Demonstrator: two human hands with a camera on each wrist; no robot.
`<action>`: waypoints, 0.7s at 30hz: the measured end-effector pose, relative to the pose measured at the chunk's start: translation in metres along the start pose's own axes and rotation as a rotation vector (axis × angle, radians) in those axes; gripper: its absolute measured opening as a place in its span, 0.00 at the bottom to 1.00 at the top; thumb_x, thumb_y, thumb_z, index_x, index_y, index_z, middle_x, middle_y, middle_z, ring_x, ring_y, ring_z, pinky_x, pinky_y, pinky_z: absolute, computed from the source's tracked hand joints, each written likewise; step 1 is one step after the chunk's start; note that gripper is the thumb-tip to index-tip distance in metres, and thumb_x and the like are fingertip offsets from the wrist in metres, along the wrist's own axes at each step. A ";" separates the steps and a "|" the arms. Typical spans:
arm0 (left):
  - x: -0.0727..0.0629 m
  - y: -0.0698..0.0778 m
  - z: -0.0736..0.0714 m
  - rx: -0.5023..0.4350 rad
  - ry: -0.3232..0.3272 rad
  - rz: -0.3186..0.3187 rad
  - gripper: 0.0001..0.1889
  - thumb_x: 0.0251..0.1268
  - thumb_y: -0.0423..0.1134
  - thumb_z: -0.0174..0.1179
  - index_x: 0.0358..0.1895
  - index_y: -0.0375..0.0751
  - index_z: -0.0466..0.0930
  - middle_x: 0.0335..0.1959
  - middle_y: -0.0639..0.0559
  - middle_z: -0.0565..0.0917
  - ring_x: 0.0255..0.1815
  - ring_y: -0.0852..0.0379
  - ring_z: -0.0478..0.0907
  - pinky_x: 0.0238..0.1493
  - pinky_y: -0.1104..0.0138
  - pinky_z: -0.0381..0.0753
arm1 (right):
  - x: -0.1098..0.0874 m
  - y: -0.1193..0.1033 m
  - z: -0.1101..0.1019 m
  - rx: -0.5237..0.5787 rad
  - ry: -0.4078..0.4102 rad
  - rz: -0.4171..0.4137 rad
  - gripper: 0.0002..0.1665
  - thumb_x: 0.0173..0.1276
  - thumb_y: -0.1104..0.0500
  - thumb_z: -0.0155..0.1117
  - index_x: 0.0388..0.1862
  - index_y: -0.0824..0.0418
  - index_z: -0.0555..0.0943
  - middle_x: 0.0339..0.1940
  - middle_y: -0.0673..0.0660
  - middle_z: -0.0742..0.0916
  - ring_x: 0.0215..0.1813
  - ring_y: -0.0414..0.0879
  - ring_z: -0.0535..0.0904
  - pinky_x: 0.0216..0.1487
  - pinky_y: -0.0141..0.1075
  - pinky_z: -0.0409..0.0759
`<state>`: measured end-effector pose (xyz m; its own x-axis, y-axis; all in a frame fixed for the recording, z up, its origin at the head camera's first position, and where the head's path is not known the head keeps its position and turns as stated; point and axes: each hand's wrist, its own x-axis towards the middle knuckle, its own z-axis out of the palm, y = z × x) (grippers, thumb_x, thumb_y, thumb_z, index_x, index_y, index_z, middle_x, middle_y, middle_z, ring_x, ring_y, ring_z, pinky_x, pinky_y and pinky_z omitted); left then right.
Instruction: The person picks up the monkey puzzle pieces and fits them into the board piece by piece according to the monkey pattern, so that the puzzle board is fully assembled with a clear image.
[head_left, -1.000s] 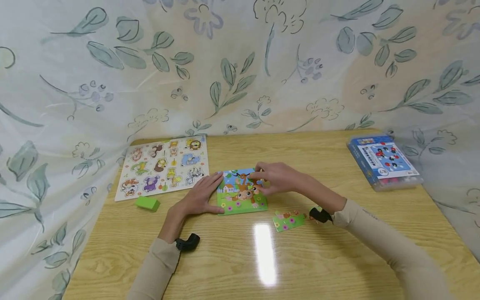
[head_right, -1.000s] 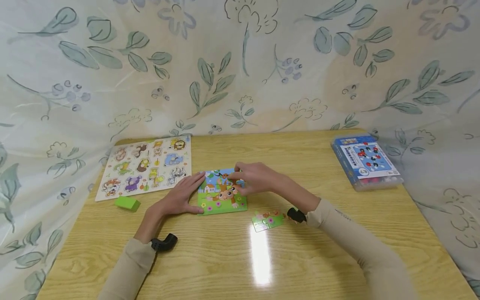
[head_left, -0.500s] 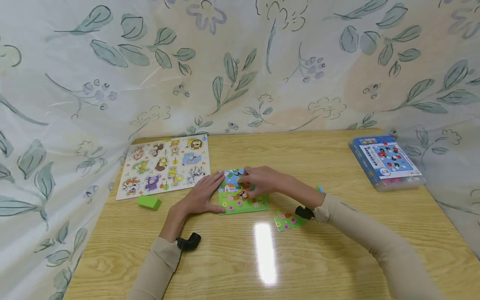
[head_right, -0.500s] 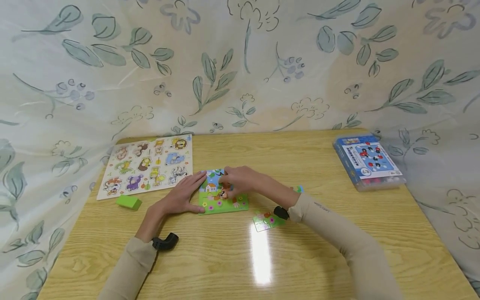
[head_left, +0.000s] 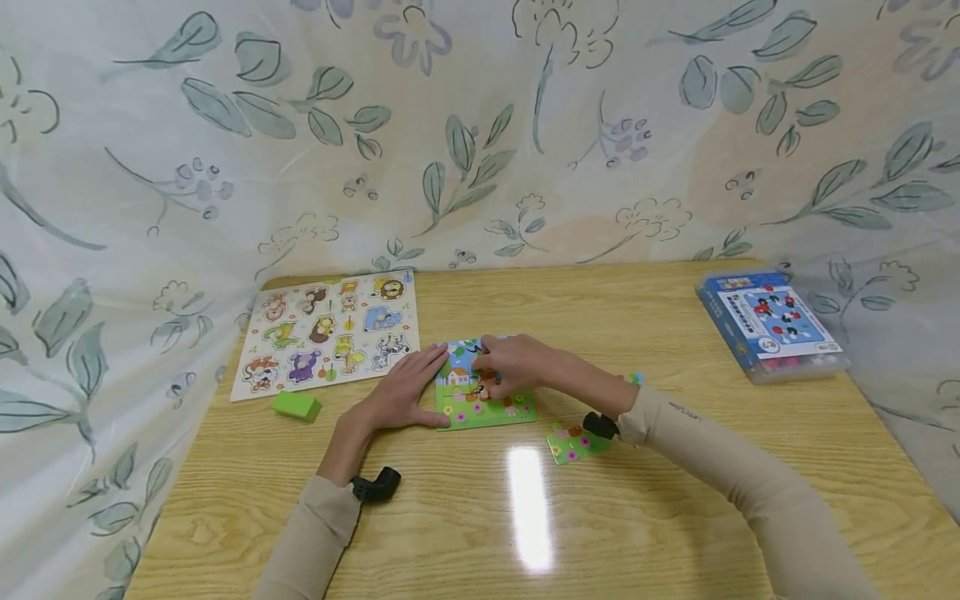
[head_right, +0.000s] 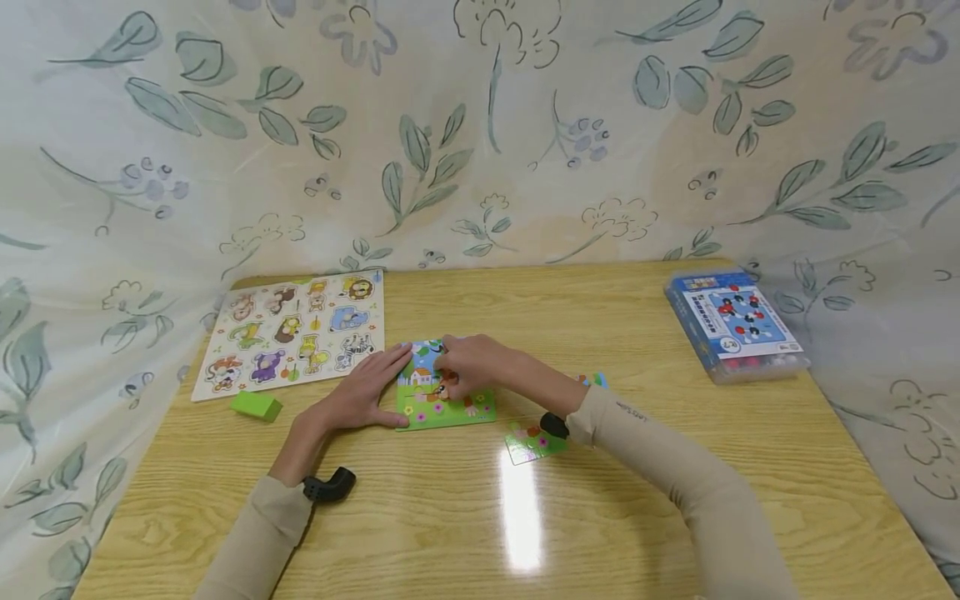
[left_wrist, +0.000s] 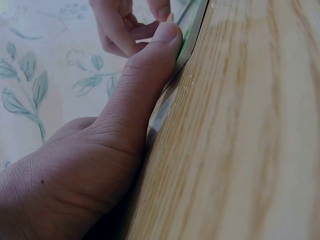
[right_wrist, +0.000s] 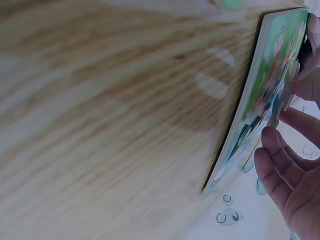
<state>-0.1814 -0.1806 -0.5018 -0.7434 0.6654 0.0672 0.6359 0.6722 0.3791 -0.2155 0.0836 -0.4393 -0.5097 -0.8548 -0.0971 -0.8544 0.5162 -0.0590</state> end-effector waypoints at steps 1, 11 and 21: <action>0.000 0.000 0.000 0.000 0.003 0.003 0.59 0.51 0.72 0.61 0.78 0.40 0.45 0.81 0.48 0.47 0.81 0.47 0.44 0.78 0.47 0.48 | 0.000 0.000 0.000 -0.001 -0.008 0.002 0.12 0.64 0.52 0.62 0.46 0.51 0.82 0.33 0.51 0.71 0.25 0.39 0.60 0.24 0.28 0.57; -0.001 -0.002 0.001 -0.005 0.004 0.004 0.59 0.51 0.72 0.61 0.78 0.40 0.45 0.81 0.47 0.48 0.81 0.46 0.44 0.78 0.46 0.47 | 0.002 -0.003 -0.001 0.038 -0.029 0.023 0.15 0.63 0.54 0.62 0.48 0.52 0.82 0.33 0.52 0.69 0.25 0.40 0.59 0.24 0.29 0.55; 0.001 -0.003 0.001 0.005 0.000 -0.001 0.59 0.51 0.73 0.60 0.78 0.40 0.45 0.81 0.48 0.47 0.81 0.47 0.44 0.78 0.46 0.47 | 0.005 -0.002 -0.002 0.011 -0.063 0.023 0.14 0.65 0.53 0.61 0.49 0.53 0.81 0.33 0.53 0.70 0.24 0.40 0.59 0.25 0.30 0.56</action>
<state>-0.1836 -0.1817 -0.5043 -0.7438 0.6651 0.0666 0.6364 0.6742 0.3747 -0.2159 0.0783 -0.4379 -0.5217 -0.8378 -0.1608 -0.8411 0.5366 -0.0671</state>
